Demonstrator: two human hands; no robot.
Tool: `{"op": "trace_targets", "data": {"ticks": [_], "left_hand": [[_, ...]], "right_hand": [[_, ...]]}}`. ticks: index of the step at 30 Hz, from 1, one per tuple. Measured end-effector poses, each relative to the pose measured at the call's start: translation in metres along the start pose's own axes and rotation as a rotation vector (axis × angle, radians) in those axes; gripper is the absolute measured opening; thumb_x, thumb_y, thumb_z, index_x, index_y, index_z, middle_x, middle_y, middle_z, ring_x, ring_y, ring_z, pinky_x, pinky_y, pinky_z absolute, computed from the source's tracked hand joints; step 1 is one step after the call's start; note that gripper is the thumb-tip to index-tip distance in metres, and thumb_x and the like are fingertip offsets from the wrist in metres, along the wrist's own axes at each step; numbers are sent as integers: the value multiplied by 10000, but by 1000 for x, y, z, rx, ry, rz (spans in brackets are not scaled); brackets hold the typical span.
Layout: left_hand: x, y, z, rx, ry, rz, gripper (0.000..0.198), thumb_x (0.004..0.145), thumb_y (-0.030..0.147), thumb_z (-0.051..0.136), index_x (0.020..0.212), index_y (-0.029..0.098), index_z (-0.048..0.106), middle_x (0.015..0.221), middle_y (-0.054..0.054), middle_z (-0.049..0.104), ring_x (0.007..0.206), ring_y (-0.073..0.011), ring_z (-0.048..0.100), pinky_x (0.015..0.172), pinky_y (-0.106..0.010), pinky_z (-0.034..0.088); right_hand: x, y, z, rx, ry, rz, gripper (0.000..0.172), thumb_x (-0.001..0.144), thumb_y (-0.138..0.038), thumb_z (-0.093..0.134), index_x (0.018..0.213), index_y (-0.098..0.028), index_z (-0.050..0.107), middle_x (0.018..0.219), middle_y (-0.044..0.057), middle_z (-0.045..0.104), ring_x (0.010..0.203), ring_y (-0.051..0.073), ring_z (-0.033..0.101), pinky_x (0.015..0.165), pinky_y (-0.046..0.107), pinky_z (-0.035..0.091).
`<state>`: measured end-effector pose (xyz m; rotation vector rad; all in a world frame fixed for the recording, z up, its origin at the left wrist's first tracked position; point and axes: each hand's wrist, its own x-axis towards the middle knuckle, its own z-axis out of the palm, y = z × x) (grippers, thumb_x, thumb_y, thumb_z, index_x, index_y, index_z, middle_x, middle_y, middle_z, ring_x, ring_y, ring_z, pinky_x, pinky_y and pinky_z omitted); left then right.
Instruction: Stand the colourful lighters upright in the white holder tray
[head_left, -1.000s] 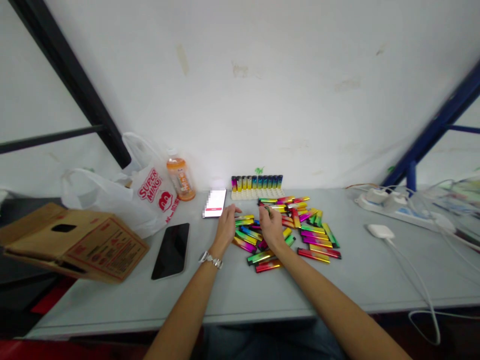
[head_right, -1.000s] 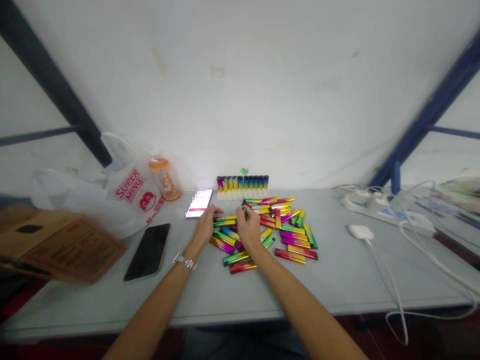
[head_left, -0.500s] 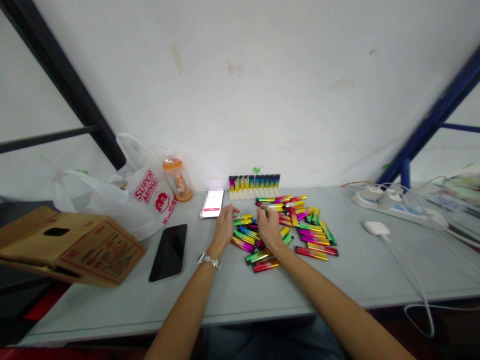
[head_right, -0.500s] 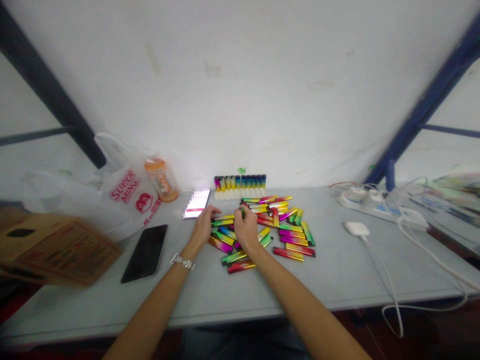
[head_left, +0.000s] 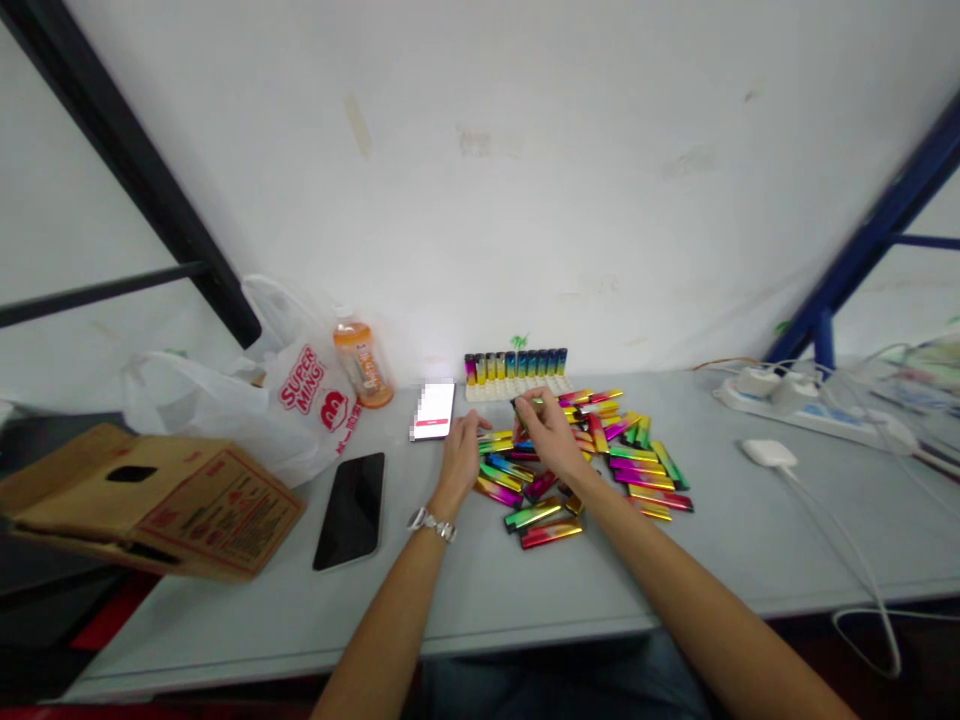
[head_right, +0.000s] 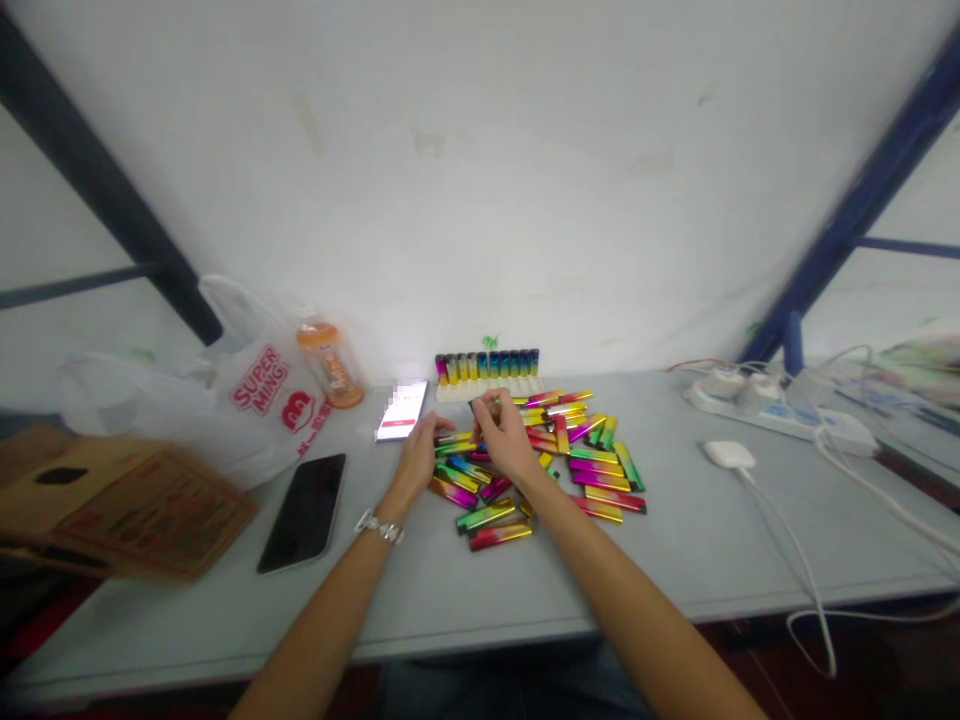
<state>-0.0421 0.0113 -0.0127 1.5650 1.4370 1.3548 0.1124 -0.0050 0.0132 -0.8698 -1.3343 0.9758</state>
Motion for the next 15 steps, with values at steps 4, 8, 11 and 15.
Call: {"op": "trace_targets", "data": {"ticks": [4,8,11,15], "left_hand": [[0,2,0,22,2,-10,519,937,506,313,747,183,672,868,-84,670,900,-239,615,922,-400,455],[1,2,0,20,4,-29,522,944,489,303,751,183,679,864,-84,663,899,-238,615,921,-397,456],[1,2,-1,11,14,-34,508,945,480,315,735,185,671,855,-83,660,896,-236,614,917,-392,455],[1,2,-1,2,18,-43,496,945,477,327,720,190,663,846,-78,650,900,-234,615,934,-386,446]], "right_hand": [[27,4,-11,-164,-101,-68,297,851,-460,621,992,-200,591,743,-1,670,674,145,621,630,267,484],[71,9,-17,-448,-94,-151,254,787,-392,693,931,-183,691,929,53,694,848,180,631,741,298,488],[107,12,-17,-653,-89,-181,214,741,-295,718,896,-147,714,895,63,689,796,176,610,790,320,471],[140,19,-15,-743,-146,-185,222,745,-190,662,956,-125,685,807,38,678,695,150,576,721,290,453]]}}
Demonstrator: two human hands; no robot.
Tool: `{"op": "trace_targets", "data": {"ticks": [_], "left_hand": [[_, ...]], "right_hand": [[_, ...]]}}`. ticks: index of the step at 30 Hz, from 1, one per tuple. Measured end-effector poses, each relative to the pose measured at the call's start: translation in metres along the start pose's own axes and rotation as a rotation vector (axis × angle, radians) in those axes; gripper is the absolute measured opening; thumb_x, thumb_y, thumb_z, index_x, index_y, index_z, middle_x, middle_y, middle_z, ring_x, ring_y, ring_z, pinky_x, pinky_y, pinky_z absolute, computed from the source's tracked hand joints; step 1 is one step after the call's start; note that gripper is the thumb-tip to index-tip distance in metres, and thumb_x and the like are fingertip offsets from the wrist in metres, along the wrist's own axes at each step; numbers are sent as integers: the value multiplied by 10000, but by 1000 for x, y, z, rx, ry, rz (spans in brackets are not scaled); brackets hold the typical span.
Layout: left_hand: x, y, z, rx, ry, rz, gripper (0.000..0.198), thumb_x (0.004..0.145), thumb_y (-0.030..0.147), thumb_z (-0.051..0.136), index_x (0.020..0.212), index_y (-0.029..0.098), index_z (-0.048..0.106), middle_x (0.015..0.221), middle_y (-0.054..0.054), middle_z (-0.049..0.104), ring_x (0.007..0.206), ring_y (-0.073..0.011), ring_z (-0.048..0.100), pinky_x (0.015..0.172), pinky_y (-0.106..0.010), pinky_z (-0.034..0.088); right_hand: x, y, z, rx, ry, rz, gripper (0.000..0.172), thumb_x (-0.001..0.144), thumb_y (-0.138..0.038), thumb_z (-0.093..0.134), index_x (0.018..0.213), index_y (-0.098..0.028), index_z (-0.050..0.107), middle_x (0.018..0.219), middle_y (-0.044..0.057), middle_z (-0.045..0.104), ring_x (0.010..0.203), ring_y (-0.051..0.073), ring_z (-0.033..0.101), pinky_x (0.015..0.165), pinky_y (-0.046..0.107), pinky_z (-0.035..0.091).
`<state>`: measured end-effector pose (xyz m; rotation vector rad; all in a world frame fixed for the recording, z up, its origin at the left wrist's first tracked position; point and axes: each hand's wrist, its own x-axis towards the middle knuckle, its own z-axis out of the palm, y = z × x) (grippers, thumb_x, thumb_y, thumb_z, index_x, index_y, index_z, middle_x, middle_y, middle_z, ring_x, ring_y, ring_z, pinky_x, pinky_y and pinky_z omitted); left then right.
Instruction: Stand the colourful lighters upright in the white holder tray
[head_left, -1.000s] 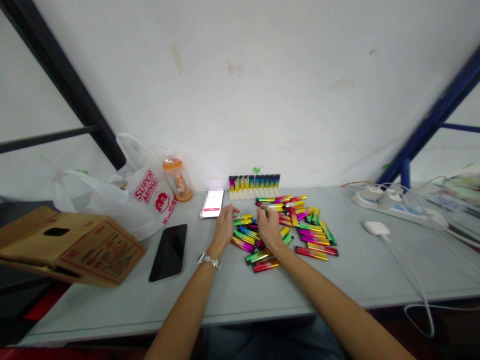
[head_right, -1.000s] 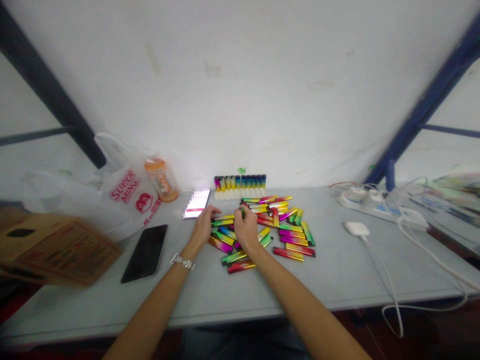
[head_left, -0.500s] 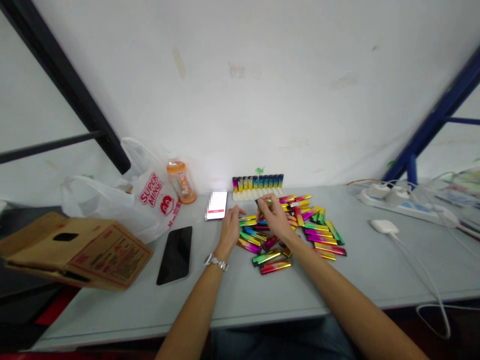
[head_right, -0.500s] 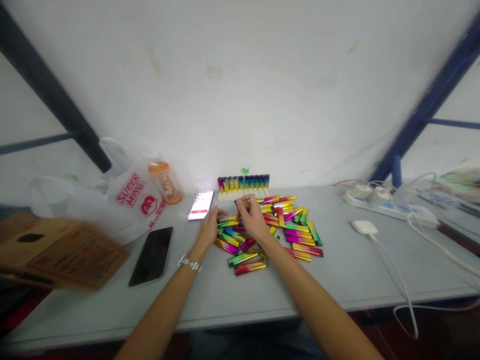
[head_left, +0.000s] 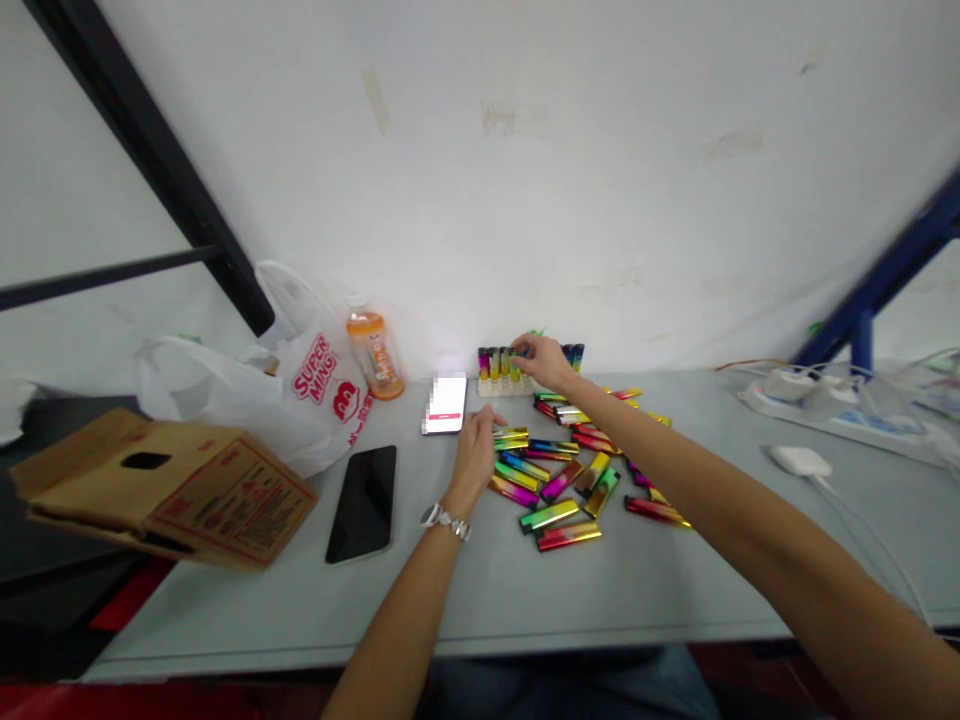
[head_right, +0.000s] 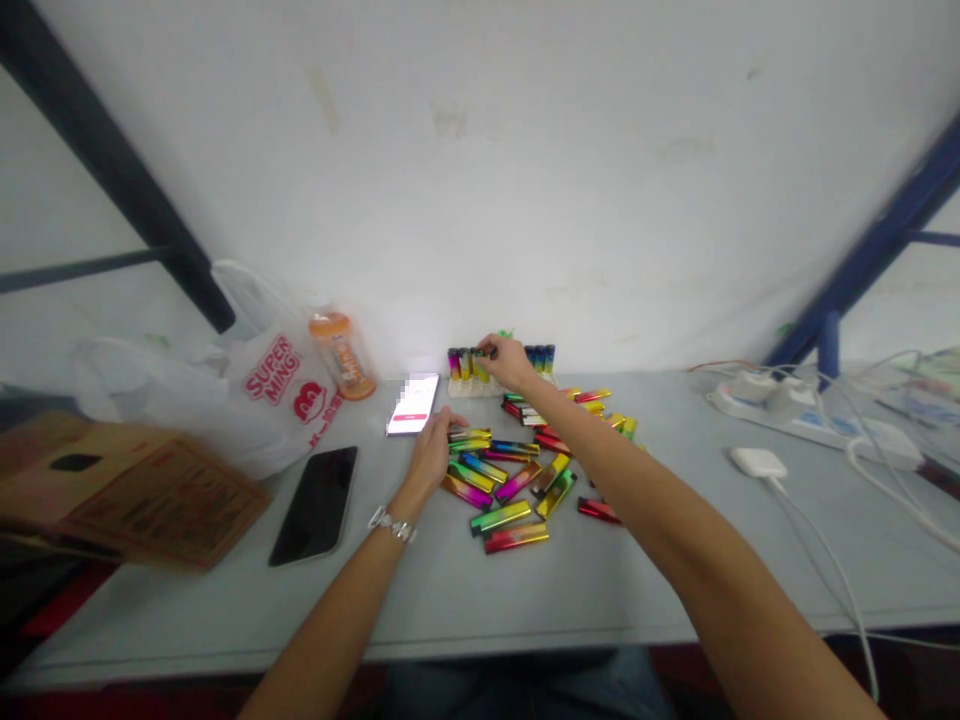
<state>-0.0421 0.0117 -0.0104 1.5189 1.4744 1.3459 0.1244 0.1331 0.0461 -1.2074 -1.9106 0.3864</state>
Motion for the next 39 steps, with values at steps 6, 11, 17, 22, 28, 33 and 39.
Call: {"op": "trace_targets", "data": {"ticks": [6,11,17,22,28,33,39], "left_hand": [[0,-1,0,-9,-5,-2,489,951,463,325,763,187,683,877,-77,645,932,-228,612,966,-388,433],[0,-2,0,-9,-12,-7,485,951,466,328,763,191,681,871,-77,653,940,-231,617,974,-396,437],[0,-1,-2,12,-24,-11,499,949,484,315,772,193,678,902,-87,660,961,-239,616,981,-406,437],[2,-7,0,-23,-20,-56,649,940,605,201,781,196,679,903,-91,670,971,-247,604,988,-424,430],[8,-14,5,-252,13,-115,806,852,779,81,744,202,633,967,-97,695,1036,-247,601,1009,-415,428],[13,-10,-1,-466,29,-239,830,789,851,91,786,203,609,1031,-116,709,1063,-250,631,983,-407,456],[10,-5,-8,-615,-40,-249,847,811,829,81,927,200,636,1162,-118,704,1176,-237,612,1012,-382,445]], "right_hand": [[21,14,13,-8,-65,-103,175,723,-177,649,895,-146,641,767,10,653,682,139,565,669,254,433],[30,15,18,-39,-145,-99,147,742,-161,651,887,-135,650,752,12,663,701,140,592,678,243,441],[21,-2,7,-421,-159,-135,197,890,-255,555,949,-147,708,966,97,662,840,183,608,779,290,461],[-6,-14,6,-723,-195,-164,388,972,-311,398,1267,-195,621,1152,159,563,1112,276,510,829,340,470],[-31,-16,13,-710,-216,-110,598,972,-308,361,1537,-144,254,1294,196,491,1210,299,429,828,357,482],[-48,-27,8,-512,-317,-229,512,857,-276,542,1355,-161,511,1216,143,559,1100,259,517,869,346,459],[-50,-39,4,-426,-670,-345,249,686,-338,713,889,-198,741,825,86,662,870,261,571,739,327,437]]}}
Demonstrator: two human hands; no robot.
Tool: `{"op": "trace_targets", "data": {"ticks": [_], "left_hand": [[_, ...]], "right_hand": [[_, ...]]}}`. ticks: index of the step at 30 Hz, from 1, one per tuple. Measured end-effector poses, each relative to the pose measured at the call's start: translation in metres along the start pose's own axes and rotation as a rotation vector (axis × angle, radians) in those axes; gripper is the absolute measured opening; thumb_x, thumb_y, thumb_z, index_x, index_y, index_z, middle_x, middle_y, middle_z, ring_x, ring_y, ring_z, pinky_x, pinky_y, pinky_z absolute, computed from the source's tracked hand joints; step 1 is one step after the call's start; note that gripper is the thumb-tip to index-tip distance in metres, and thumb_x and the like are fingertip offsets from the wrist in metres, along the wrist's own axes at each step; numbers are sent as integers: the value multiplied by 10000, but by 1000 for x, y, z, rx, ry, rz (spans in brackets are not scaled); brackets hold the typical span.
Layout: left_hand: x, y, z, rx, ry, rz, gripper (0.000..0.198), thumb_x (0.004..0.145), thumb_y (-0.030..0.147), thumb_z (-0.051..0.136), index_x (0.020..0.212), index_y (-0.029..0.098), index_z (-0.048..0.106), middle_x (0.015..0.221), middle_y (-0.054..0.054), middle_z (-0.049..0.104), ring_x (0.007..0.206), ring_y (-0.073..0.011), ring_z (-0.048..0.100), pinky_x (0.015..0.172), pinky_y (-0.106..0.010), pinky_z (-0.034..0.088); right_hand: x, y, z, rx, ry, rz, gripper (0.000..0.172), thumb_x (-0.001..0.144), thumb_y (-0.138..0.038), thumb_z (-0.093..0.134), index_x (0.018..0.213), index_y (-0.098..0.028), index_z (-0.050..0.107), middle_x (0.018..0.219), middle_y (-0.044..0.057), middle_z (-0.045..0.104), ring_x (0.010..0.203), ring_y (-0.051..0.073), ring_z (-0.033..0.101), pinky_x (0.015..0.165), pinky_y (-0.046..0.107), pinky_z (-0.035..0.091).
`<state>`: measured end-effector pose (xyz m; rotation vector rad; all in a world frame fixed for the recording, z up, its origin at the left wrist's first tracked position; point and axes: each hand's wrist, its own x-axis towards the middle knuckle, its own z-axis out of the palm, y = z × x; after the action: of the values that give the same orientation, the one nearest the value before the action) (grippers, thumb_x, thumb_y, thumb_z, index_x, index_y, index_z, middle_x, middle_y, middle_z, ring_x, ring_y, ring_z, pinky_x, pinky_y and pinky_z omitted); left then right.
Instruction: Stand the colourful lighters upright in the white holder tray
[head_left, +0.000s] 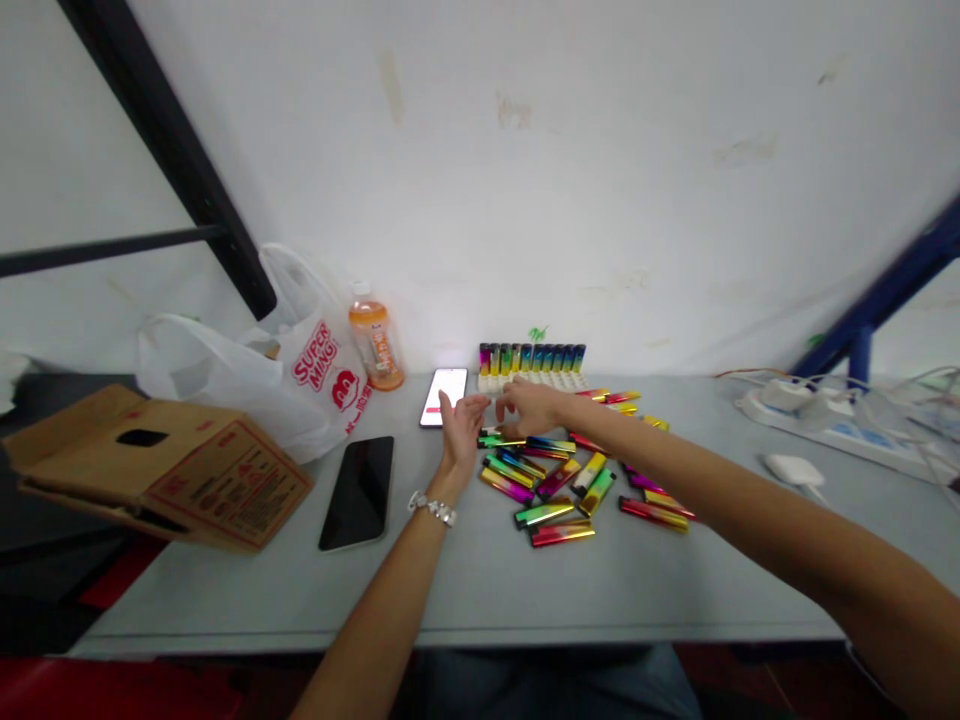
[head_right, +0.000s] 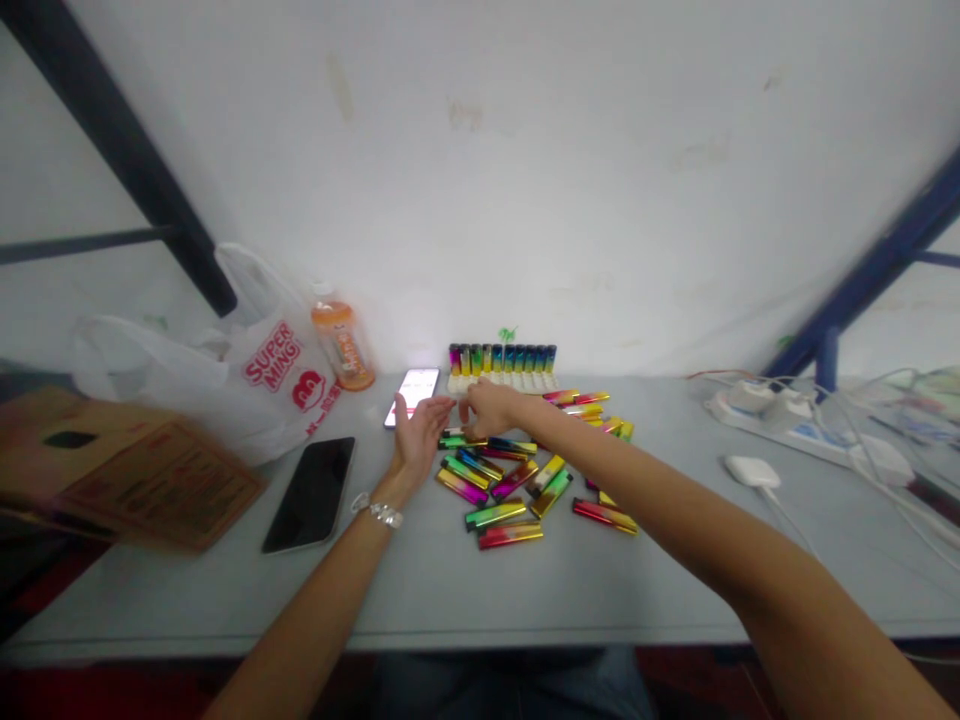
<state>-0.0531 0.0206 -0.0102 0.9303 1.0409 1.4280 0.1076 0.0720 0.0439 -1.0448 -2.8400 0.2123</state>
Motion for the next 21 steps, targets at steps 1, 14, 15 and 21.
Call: {"op": "trace_targets", "data": {"ticks": [1,14,15,21], "left_hand": [[-1,1,0,-4,-5,-3,847,816,821,76,942,200,638,1190,-119,696,1200,-235,601,1020,-381,440],[0,3,4,-53,-5,-23,731,899,711,138,989,196,650,1290,-94,650,1308,-216,521,1104,-366,379],[-1,3,5,-48,-6,-18,725,897,714,155,985,193,650,1286,-94,652,1304,-215,524,1105,-362,378],[-2,3,6,5,-23,11,721,872,748,221,961,188,666,1256,-93,669,1280,-224,539,1097,-358,383]], "right_hand": [[3,0,0,18,-32,4,208,660,-309,720,837,-203,751,755,74,658,812,253,574,710,321,427],[1,5,4,395,228,183,177,851,-324,536,750,-180,549,711,49,650,633,153,547,622,262,413],[-4,2,4,499,289,204,196,878,-334,487,753,-187,520,682,36,629,624,150,546,618,262,421],[-41,-27,5,1387,561,322,219,866,-453,428,916,-240,434,535,-80,470,448,126,446,433,228,375]]}}
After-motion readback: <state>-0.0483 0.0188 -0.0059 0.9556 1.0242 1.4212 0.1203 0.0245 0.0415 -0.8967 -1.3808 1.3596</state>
